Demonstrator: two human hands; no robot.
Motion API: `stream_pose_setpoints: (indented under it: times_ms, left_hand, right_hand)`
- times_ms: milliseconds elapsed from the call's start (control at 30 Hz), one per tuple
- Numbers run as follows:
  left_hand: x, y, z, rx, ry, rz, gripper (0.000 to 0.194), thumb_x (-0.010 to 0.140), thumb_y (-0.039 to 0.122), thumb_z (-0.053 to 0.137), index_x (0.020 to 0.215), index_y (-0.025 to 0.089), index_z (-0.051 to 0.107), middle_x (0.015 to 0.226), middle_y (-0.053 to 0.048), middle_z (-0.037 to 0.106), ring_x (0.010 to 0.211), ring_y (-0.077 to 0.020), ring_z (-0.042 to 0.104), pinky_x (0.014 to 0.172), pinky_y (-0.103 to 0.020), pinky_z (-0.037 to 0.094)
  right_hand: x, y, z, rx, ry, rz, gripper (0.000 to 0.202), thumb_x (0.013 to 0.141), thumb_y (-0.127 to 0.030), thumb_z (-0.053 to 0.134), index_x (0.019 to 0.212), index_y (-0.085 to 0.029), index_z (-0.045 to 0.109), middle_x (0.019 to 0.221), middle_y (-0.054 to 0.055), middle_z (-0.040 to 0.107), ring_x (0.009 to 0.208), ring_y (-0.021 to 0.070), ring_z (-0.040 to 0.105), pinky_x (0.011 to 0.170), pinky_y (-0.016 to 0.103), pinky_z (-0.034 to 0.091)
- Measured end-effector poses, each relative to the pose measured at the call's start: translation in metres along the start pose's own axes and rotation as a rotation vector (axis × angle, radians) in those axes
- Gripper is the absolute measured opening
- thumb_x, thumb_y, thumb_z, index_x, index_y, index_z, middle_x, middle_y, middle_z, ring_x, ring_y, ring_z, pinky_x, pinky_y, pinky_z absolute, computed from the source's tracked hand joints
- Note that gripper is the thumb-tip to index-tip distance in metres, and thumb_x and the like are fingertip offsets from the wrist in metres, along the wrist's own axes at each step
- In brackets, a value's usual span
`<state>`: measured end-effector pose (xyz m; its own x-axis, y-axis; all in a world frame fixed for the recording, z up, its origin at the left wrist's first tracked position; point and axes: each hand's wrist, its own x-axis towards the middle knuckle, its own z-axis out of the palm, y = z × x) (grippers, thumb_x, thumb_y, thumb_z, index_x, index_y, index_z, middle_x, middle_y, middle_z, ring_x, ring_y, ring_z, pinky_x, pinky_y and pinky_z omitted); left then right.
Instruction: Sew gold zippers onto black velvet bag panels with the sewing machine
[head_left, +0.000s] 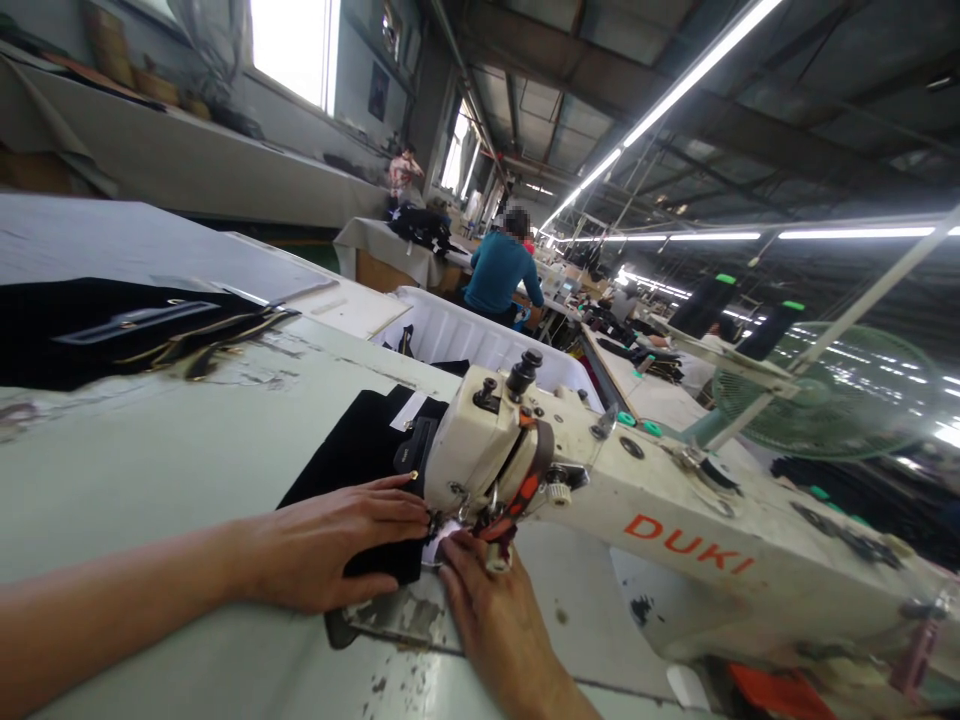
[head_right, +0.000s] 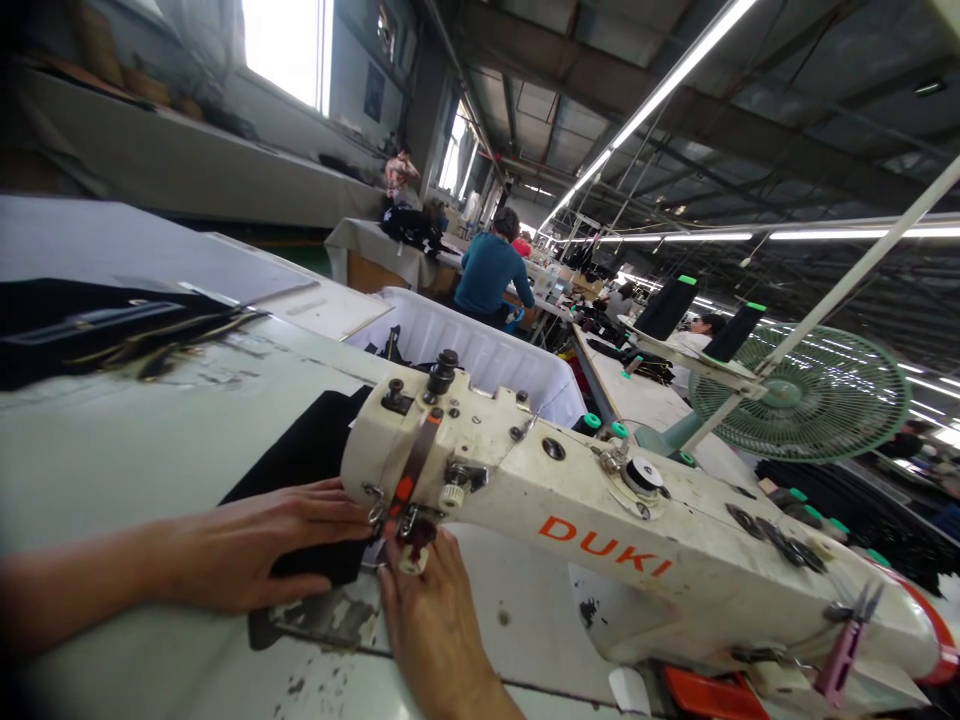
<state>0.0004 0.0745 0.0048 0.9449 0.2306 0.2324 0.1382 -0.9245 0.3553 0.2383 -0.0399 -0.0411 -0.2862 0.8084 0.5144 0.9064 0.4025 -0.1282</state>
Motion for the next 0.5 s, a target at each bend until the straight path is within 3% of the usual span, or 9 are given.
stream_pose_setpoints:
  times_ms: [133, 200, 300, 400, 433, 500]
  left_hand:
    - [0.0, -0.005, 0.005, -0.083, 0.04, -0.005, 0.054, 0.091, 0.031, 0.067, 0.144, 0.025, 0.057, 0.145, -0.006, 0.061, 0.137, -0.0254, 0.054, 0.128, -0.043, 0.023]
    - [0.001, -0.008, 0.007, -0.145, 0.081, -0.067, 0.045, 0.09, 0.036, 0.069, 0.135, 0.03, 0.066, 0.139, -0.003, 0.065, 0.135, -0.0248, 0.056, 0.128, -0.04, 0.025]
    - [0.006, -0.02, 0.007, -0.092, 0.211, -0.346, 0.033, 0.094, 0.04, 0.063, 0.123, 0.027, 0.072, 0.146, -0.006, 0.059, 0.138, -0.0262, 0.052, 0.129, -0.043, 0.022]
    - [0.009, -0.047, 0.002, 0.048, 0.35, -0.735, 0.061, 0.092, 0.048, 0.067, 0.141, 0.014, 0.056, 0.162, -0.018, 0.034, 0.15, -0.0386, 0.029, 0.124, -0.06, 0.023]
    - [0.009, -0.057, -0.001, 0.076, 0.362, -0.83, 0.069, 0.087, 0.05, 0.073, 0.142, 0.013, 0.054, 0.162, -0.02, 0.033, 0.149, -0.0424, 0.028, 0.121, -0.065, 0.025]
    - [0.013, -0.073, -0.005, 0.106, 0.359, -0.939, 0.066, 0.087, 0.048, 0.076, 0.139, 0.015, 0.055, 0.158, -0.018, 0.038, 0.145, -0.0423, 0.035, 0.115, -0.067, 0.032]
  right_hand:
    - [0.001, -0.001, 0.0, -0.01, -0.005, -0.008, 0.033, 0.1, -0.022, 0.052, 0.13, -0.024, 0.066, 0.124, 0.008, 0.072, 0.109, 0.0286, 0.07, 0.096, 0.047, 0.06]
    - [0.0, 0.002, 0.001, -0.025, 0.021, -0.045, 0.03, 0.102, -0.023, 0.048, 0.125, -0.023, 0.068, 0.122, 0.009, 0.073, 0.108, 0.0273, 0.071, 0.094, 0.043, 0.06]
    - [-0.005, 0.016, 0.008, -0.068, 0.106, -0.089, 0.036, 0.106, -0.026, 0.038, 0.117, -0.022, 0.072, 0.116, 0.01, 0.075, 0.102, 0.0245, 0.074, 0.09, 0.036, 0.062]
    - [-0.009, 0.037, 0.023, -0.149, 0.142, -0.29, 0.03, 0.105, -0.03, 0.047, 0.118, -0.024, 0.074, 0.11, 0.009, 0.077, 0.093, 0.0214, 0.077, 0.081, 0.027, 0.063]
    - [-0.01, 0.042, 0.029, -0.174, 0.163, -0.338, 0.03, 0.105, -0.031, 0.049, 0.116, -0.024, 0.076, 0.108, 0.008, 0.078, 0.091, 0.0212, 0.078, 0.078, 0.026, 0.063]
    - [-0.01, 0.047, 0.038, -0.225, 0.221, -0.346, 0.031, 0.105, -0.032, 0.048, 0.109, -0.026, 0.079, 0.103, 0.006, 0.079, 0.086, 0.0214, 0.078, 0.075, 0.027, 0.063]
